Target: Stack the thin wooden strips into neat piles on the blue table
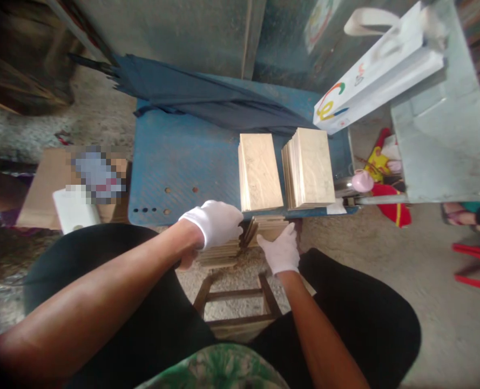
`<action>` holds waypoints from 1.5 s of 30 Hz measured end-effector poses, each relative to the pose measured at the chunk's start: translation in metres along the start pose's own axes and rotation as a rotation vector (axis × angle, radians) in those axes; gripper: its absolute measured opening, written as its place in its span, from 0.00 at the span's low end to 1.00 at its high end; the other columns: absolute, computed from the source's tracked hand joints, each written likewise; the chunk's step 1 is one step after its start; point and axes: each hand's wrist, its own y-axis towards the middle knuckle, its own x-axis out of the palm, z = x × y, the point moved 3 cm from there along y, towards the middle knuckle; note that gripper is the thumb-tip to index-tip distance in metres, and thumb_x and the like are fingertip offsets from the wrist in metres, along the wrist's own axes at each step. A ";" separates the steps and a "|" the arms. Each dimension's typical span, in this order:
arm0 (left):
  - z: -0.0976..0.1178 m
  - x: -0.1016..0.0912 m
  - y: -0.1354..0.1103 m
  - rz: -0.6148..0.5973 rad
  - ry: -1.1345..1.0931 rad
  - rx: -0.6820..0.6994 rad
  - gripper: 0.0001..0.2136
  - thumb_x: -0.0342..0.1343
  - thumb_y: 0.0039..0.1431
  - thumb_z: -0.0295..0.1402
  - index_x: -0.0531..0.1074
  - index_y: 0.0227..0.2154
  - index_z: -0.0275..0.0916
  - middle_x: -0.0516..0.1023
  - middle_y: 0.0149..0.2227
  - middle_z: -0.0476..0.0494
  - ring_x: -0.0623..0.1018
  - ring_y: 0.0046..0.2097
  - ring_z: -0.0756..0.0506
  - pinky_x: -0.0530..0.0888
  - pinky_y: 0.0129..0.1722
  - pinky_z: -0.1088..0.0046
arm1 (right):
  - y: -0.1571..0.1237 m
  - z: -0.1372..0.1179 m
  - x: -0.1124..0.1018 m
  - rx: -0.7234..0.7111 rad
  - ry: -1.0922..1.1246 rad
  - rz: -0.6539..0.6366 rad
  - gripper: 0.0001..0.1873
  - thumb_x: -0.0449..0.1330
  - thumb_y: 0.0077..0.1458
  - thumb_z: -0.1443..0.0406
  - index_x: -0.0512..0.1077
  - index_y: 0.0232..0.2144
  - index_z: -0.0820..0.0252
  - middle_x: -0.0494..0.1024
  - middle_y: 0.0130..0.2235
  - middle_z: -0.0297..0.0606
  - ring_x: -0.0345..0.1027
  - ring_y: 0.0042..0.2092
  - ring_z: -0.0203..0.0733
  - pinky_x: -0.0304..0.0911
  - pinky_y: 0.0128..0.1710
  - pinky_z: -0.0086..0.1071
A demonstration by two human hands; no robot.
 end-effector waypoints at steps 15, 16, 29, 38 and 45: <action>-0.003 0.004 0.012 -0.026 0.006 -0.048 0.18 0.48 0.57 0.37 0.77 0.42 0.32 0.78 0.43 0.29 0.78 0.42 0.34 0.72 0.36 0.61 | 0.030 -0.010 0.048 0.018 0.116 0.228 0.67 0.61 0.38 0.41 0.32 0.65 0.74 0.48 0.59 0.61 0.54 0.57 0.58 0.55 0.55 0.40; -0.002 0.004 0.012 -0.025 0.004 -0.044 0.18 0.48 0.58 0.37 0.77 0.42 0.32 0.78 0.43 0.29 0.78 0.41 0.35 0.72 0.36 0.62 | 0.031 -0.010 0.049 0.017 0.125 0.247 0.68 0.62 0.38 0.41 0.32 0.65 0.75 0.49 0.59 0.61 0.54 0.57 0.58 0.55 0.56 0.39; 0.007 0.005 0.014 -0.045 0.029 -0.026 0.17 0.49 0.58 0.37 0.78 0.41 0.31 0.79 0.39 0.28 0.78 0.39 0.35 0.71 0.34 0.63 | 0.024 -0.004 0.040 0.060 0.187 0.297 0.59 0.65 0.38 0.46 0.43 0.65 0.64 0.54 0.57 0.55 0.59 0.54 0.58 0.59 0.53 0.41; 0.017 0.000 0.012 -0.015 0.026 0.056 0.16 0.51 0.57 0.37 0.78 0.39 0.31 0.80 0.38 0.28 0.78 0.38 0.36 0.72 0.34 0.63 | -0.013 -0.014 -0.054 0.087 0.153 0.374 0.52 0.63 0.40 0.46 0.51 0.62 0.63 0.58 0.56 0.55 0.60 0.54 0.60 0.61 0.51 0.45; 0.034 0.006 0.012 0.093 -0.065 0.245 0.18 0.54 0.55 0.44 0.77 0.40 0.36 0.80 0.36 0.36 0.79 0.36 0.39 0.71 0.31 0.66 | -0.047 -0.022 -0.136 -0.125 0.215 0.474 0.51 0.64 0.40 0.46 0.55 0.61 0.63 0.67 0.52 0.52 0.64 0.53 0.54 0.62 0.53 0.43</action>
